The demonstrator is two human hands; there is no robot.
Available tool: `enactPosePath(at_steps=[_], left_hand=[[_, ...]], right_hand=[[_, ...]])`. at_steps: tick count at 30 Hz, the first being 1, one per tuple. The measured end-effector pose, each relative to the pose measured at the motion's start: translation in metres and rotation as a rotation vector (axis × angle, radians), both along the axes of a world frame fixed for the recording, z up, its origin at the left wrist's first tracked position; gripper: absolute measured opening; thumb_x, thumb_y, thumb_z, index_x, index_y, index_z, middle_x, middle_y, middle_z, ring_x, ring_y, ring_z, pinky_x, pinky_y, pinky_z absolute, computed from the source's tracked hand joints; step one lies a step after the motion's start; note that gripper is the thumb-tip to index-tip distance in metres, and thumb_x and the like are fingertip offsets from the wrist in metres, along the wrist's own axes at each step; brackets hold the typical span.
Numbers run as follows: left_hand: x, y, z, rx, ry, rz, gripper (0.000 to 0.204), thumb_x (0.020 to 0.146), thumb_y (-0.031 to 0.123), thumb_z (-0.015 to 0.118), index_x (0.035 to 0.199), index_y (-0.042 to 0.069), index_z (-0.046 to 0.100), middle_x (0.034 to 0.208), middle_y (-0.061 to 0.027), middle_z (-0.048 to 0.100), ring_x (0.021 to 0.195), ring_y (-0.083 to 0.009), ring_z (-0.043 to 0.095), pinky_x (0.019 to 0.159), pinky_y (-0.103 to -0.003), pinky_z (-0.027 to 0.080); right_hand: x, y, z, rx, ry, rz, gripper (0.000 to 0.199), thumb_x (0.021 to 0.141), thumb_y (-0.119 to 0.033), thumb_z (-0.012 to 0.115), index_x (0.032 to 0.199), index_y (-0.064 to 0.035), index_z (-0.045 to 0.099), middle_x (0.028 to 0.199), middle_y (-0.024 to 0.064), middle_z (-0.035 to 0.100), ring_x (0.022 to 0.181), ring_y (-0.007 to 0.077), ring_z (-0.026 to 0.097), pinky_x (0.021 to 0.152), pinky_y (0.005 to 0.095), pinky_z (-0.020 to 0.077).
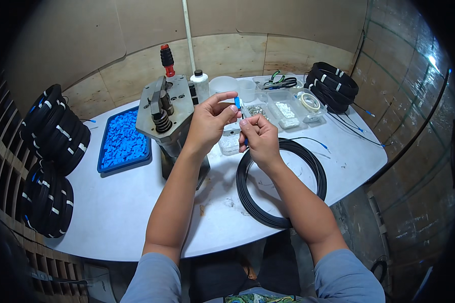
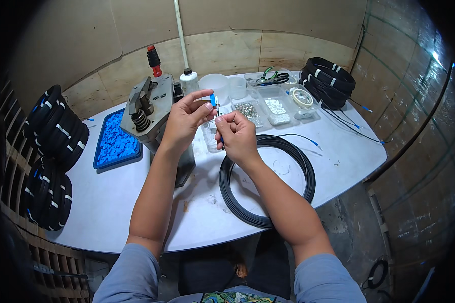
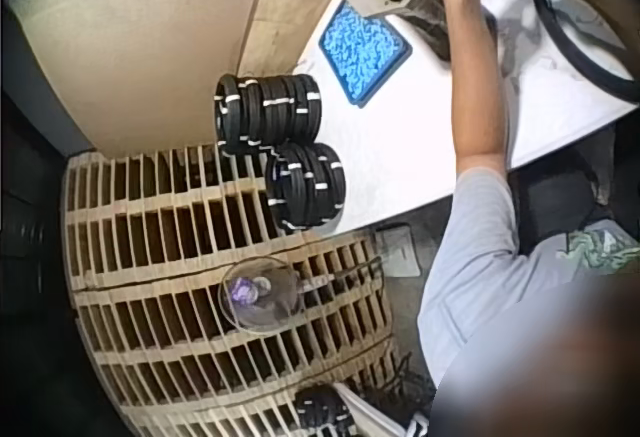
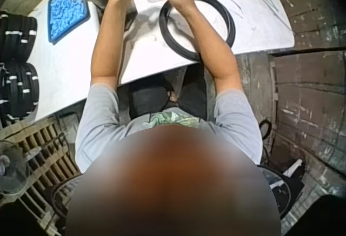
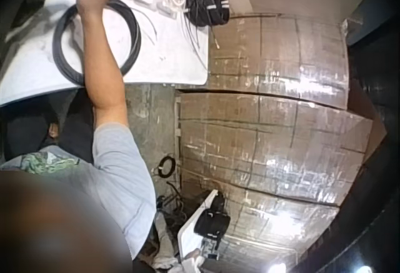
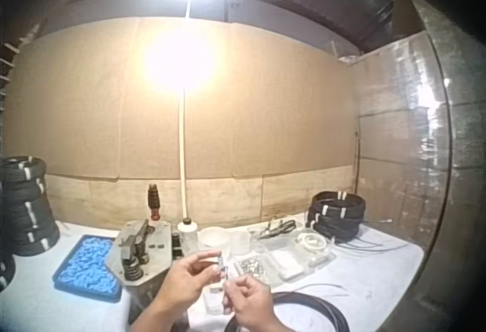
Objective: The recorder prepares and terminates fiber optic cable ends using a specialized machine and connectors at a workbench.
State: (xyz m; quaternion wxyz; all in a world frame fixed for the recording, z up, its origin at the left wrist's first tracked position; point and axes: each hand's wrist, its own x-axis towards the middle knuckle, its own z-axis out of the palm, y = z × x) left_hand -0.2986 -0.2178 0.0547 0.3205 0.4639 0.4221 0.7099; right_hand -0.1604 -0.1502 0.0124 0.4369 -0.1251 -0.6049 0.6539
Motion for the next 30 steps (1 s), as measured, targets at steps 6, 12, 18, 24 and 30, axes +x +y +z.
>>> enactPosePath(at_steps=[6,12,18,24,30], left_hand=[[0.0007,-0.0002,0.0009,-0.003,0.005,0.007,0.032,0.096,0.005,0.065,0.127,-0.001,0.063,0.101,-0.0114,0.070,0.090,-0.0135,0.067,0.085,-0.029,0.058],[-0.0001,-0.0009,0.0008,-0.016,0.014,0.011,0.031,0.096,0.005,0.064,0.126,-0.001,0.062,0.099,-0.0107,0.070,0.089,-0.0130,0.066,0.085,-0.029,0.058],[0.0000,-0.0006,0.0012,-0.018,0.016,0.008,0.031,0.096,0.006,0.065,0.127,-0.001,0.062,0.099,-0.0105,0.070,0.089,-0.0128,0.066,0.085,-0.029,0.058],[-0.0012,0.0002,-0.0001,-0.016,0.013,0.006,0.031,0.096,0.006,0.065,0.126,-0.001,0.062,0.100,-0.0105,0.070,0.089,-0.0128,0.066,0.085,-0.029,0.058],[-0.0011,0.0002,-0.0002,-0.014,0.010,0.000,0.031,0.096,0.006,0.065,0.126,-0.001,0.062,0.100,-0.0105,0.070,0.089,-0.0128,0.066,0.085,-0.029,0.058]], right_hand=[[-0.0007,0.0005,-0.0006,0.014,-0.002,-0.005,0.017,0.101,-0.018,0.062,0.095,-0.0027,0.058,0.068,0.0044,0.061,0.051,0.0082,0.056,0.046,0.0232,0.0481],[-0.0006,-0.0007,-0.0008,0.005,-0.010,0.000,0.017,0.101,-0.018,0.062,0.094,-0.0026,0.058,0.067,0.0041,0.061,0.051,0.0083,0.057,0.046,0.0231,0.0481],[-0.0005,-0.0002,0.0001,0.005,-0.014,-0.004,0.016,0.101,-0.017,0.062,0.094,-0.0027,0.058,0.067,0.0038,0.062,0.051,0.0076,0.056,0.046,0.0232,0.0483],[0.0010,-0.0011,0.0015,0.010,-0.031,-0.006,0.016,0.101,-0.017,0.062,0.094,-0.0029,0.058,0.067,0.0035,0.062,0.051,0.0072,0.057,0.046,0.0226,0.0483],[0.0001,-0.0005,0.0004,0.003,-0.029,-0.015,0.016,0.101,-0.017,0.062,0.094,-0.0030,0.058,0.067,0.0035,0.062,0.051,0.0070,0.057,0.046,0.0226,0.0482]])
